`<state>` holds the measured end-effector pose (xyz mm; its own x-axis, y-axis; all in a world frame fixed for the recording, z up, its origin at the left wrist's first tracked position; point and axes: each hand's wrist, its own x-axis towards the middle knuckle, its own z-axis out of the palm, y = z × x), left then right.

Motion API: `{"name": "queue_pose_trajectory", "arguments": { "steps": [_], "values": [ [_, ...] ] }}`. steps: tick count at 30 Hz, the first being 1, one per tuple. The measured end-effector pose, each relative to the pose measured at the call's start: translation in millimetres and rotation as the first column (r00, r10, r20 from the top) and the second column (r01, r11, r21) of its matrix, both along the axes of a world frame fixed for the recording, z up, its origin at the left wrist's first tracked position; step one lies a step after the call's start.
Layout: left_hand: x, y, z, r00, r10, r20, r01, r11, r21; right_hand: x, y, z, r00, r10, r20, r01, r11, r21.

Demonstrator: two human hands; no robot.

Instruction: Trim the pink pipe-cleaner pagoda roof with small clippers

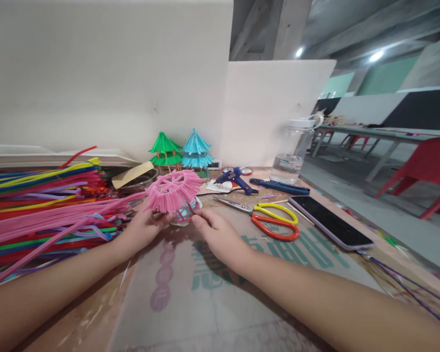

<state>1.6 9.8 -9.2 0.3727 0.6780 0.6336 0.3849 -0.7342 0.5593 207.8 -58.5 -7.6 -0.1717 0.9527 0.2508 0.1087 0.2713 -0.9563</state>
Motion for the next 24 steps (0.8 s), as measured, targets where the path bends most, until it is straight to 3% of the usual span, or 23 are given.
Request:
{"name": "queue_pose_trajectory", "arguments": {
  "steps": [10,16,24],
  "values": [
    [-1.6,-1.4,2.5,0.993,0.06,-0.105,-0.055,0.997,0.045,-2.4,-3.0,6.6,0.992,0.058,-0.108,-0.063,0.997,-0.042],
    [-0.7,-1.2,1.8,0.997,0.04,-0.072,-0.039,0.999,0.008,-0.9,-0.6,2.8,0.998,0.02,-0.061,-0.022,0.999,-0.038],
    [-0.9,-3.2,4.0,0.997,0.038,-0.069,-0.031,0.995,0.097,-1.4,-0.3,3.8,0.996,0.029,-0.089,-0.034,0.997,-0.063]
  ]
}}
